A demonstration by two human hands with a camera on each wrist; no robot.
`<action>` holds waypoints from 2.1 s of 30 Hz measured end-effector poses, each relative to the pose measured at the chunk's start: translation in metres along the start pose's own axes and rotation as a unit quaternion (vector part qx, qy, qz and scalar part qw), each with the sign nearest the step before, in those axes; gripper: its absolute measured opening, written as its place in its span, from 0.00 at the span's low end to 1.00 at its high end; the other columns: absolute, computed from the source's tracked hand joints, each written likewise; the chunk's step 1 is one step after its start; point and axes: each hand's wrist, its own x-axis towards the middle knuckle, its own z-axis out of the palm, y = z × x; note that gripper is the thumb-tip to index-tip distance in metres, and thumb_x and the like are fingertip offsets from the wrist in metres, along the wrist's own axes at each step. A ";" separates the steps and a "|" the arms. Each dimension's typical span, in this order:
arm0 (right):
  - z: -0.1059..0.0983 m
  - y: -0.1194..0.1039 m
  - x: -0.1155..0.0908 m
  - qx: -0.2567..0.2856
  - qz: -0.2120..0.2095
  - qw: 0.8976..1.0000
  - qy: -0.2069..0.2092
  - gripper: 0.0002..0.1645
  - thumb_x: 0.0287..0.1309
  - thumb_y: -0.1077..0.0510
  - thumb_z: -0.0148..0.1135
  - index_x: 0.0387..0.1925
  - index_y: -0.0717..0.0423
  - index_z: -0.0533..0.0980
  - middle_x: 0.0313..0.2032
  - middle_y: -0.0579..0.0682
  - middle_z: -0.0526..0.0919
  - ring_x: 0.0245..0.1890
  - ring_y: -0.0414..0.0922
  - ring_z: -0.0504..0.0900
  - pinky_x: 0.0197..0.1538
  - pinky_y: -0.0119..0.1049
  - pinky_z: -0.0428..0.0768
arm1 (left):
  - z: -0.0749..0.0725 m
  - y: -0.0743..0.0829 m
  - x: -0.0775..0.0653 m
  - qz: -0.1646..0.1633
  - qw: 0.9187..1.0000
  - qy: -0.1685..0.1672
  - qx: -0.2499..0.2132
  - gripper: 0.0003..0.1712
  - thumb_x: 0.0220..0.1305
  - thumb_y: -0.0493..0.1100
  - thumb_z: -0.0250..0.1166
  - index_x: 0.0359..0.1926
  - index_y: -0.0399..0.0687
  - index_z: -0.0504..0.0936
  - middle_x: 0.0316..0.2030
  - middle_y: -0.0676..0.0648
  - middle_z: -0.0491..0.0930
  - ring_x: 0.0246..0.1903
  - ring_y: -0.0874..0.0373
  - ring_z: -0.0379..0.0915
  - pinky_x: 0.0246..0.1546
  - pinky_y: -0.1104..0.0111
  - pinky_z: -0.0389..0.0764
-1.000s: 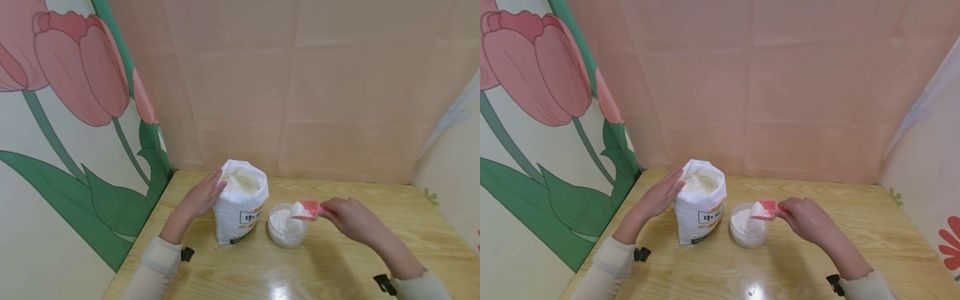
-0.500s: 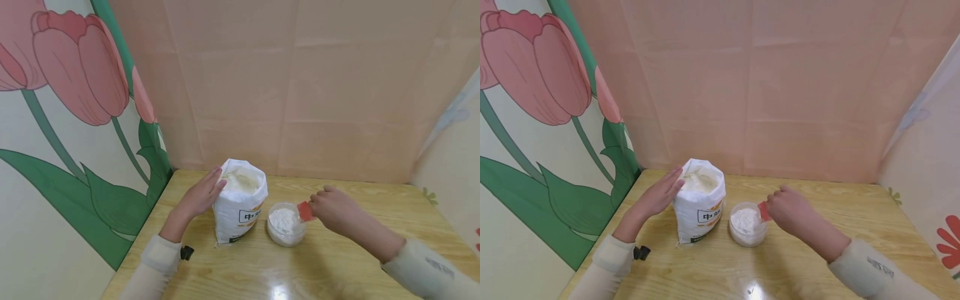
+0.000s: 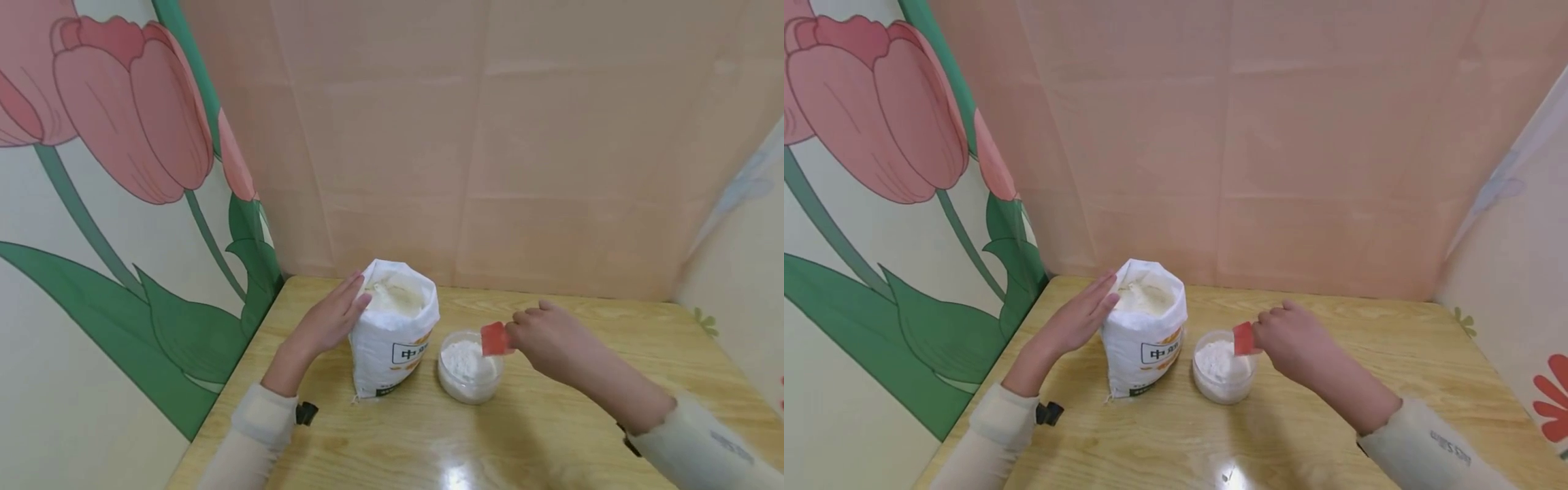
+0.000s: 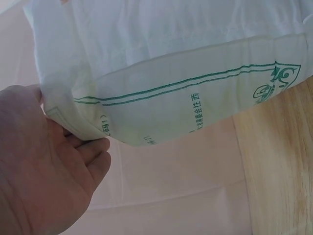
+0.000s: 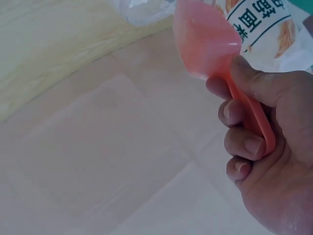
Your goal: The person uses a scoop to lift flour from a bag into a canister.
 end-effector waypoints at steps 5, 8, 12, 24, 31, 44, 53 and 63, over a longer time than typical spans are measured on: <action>0.014 -0.006 -0.014 0.046 0.066 0.994 0.068 0.13 0.52 0.53 0.77 0.24 0.50 0.79 0.18 0.40 0.72 0.18 0.37 0.68 0.26 0.33 0.58 | 0.000 -0.001 -0.001 0.007 1.000 0.004 -0.003 0.43 0.79 0.68 0.32 0.80 0.44 0.50 0.80 0.45 0.46 0.79 0.50 0.41 0.77 0.52 0.50; 0.022 -0.012 -0.022 0.115 0.112 0.981 0.113 0.13 0.56 0.54 0.74 0.23 0.49 0.77 0.17 0.39 0.70 0.17 0.35 0.65 0.24 0.32 0.60 | 0.000 -0.001 -0.001 0.010 1.000 0.003 -0.003 0.44 0.79 0.68 0.32 0.80 0.43 0.50 0.80 0.44 0.47 0.79 0.51 0.41 0.77 0.53 0.50; 0.026 -0.018 -0.027 0.251 0.186 0.940 0.135 0.05 0.62 0.57 0.70 0.31 0.52 0.82 0.24 0.41 0.78 0.22 0.35 0.70 0.27 0.34 0.71 | 0.000 0.000 -0.002 0.009 1.000 0.002 0.002 0.44 0.79 0.68 0.32 0.80 0.42 0.50 0.80 0.44 0.46 0.79 0.51 0.41 0.77 0.53 0.50; -0.004 -0.024 -0.014 0.315 0.233 0.904 0.175 0.14 0.62 0.57 0.70 0.47 0.58 0.85 0.34 0.48 0.86 0.29 0.42 0.78 0.33 0.43 0.78 | -0.002 0.003 -0.002 0.009 1.000 0.003 0.002 0.44 0.78 0.69 0.31 0.80 0.43 0.51 0.80 0.46 0.45 0.79 0.52 0.40 0.77 0.53 0.50; -0.029 -0.024 0.005 0.287 0.210 0.915 0.193 0.11 0.63 0.58 0.70 0.44 0.58 0.85 0.25 0.43 0.78 0.24 0.40 0.70 0.28 0.36 0.70 | -0.003 0.004 -0.003 0.009 1.000 -0.001 0.001 0.44 0.79 0.68 0.31 0.80 0.43 0.51 0.80 0.47 0.45 0.79 0.54 0.39 0.77 0.54 0.50; -0.066 -0.026 0.068 0.224 0.142 0.961 0.083 0.08 0.65 0.52 0.68 0.37 0.52 0.84 0.27 0.43 0.80 0.28 0.45 0.78 0.43 0.50 0.79 | 0.002 0.003 0.001 0.005 1.000 -0.006 -0.002 0.44 0.79 0.68 0.33 0.80 0.43 0.50 0.80 0.45 0.47 0.79 0.51 0.42 0.77 0.53 0.51; -0.067 -0.025 0.097 0.208 0.095 0.973 0.029 0.08 0.67 0.52 0.65 0.35 0.50 0.84 0.30 0.44 0.83 0.32 0.46 0.81 0.45 0.51 0.79 | 0.000 0.004 0.002 -0.003 1.000 -0.007 0.006 0.43 0.79 0.67 0.33 0.80 0.45 0.49 0.80 0.46 0.47 0.79 0.51 0.42 0.77 0.53 0.51; -0.067 -0.025 0.134 0.129 -0.026 0.988 -0.081 0.10 0.67 0.56 0.63 0.27 0.45 0.81 0.27 0.41 0.79 0.30 0.44 0.78 0.42 0.43 0.77 | -0.001 0.007 0.005 -0.005 1.000 0.001 0.006 0.42 0.80 0.66 0.36 0.80 0.45 0.51 0.80 0.46 0.47 0.79 0.51 0.42 0.76 0.51 0.53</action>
